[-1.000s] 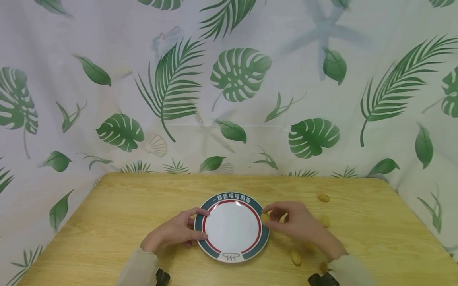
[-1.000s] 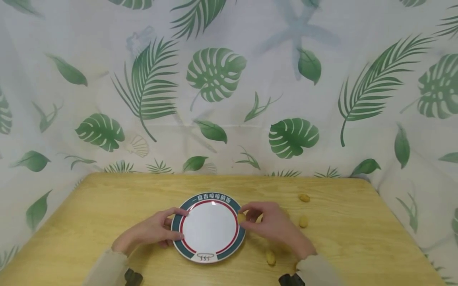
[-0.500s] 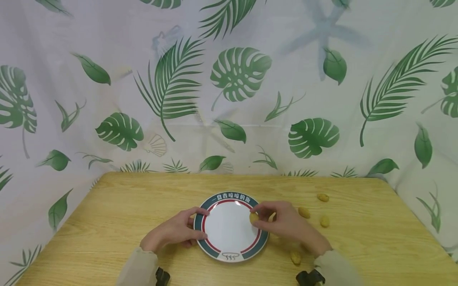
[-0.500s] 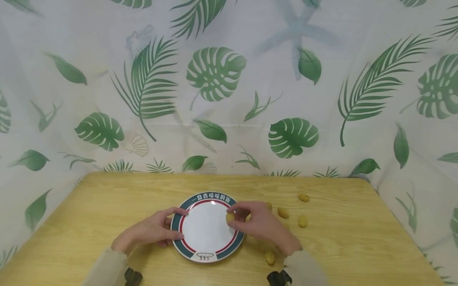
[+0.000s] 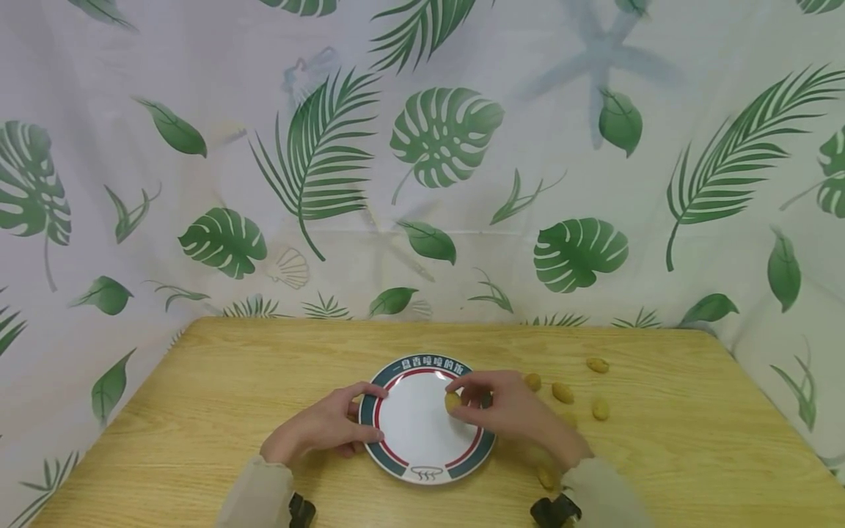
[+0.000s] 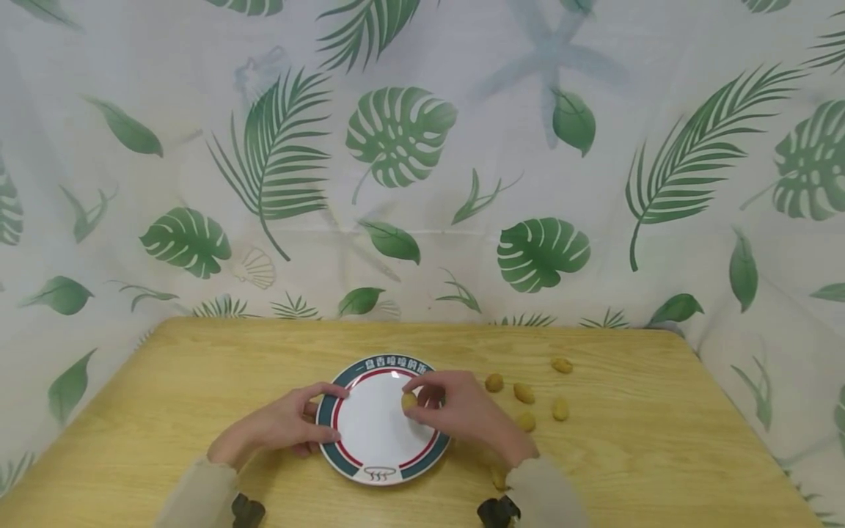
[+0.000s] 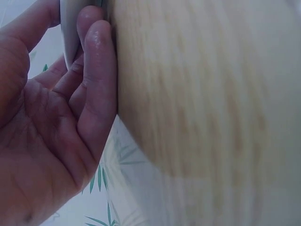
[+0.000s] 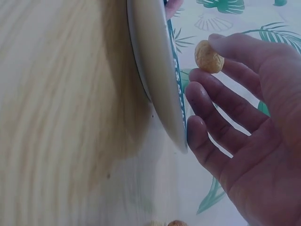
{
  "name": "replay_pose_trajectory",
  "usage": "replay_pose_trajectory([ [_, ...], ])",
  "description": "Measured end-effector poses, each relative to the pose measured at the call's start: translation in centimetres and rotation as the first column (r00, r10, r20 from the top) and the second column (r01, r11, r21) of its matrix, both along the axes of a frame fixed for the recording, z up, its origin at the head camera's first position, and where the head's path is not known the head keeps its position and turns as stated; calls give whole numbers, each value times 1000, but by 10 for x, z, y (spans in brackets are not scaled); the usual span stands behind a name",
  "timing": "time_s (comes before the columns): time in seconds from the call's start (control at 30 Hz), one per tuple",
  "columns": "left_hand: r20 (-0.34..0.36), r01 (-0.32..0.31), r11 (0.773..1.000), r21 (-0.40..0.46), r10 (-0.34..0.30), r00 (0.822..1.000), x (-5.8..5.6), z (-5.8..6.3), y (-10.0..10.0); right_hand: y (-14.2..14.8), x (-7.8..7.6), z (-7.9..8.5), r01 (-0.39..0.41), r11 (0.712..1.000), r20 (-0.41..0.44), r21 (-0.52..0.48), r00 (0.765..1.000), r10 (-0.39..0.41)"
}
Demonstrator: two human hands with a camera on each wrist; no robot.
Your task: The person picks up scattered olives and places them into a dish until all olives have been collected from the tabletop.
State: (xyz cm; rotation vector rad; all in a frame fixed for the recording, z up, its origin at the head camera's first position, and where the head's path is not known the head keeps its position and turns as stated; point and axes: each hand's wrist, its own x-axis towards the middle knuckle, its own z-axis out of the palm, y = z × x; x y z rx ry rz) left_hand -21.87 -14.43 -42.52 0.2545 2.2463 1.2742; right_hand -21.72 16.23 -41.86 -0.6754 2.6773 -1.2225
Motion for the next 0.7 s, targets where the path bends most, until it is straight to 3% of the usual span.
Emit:
replay_pose_trajectory([
  [0.7,1,3,1000,-19,-3,1000,-1,-1,1,-28,-6,-9,-46,999,-34,-12,998,45],
])
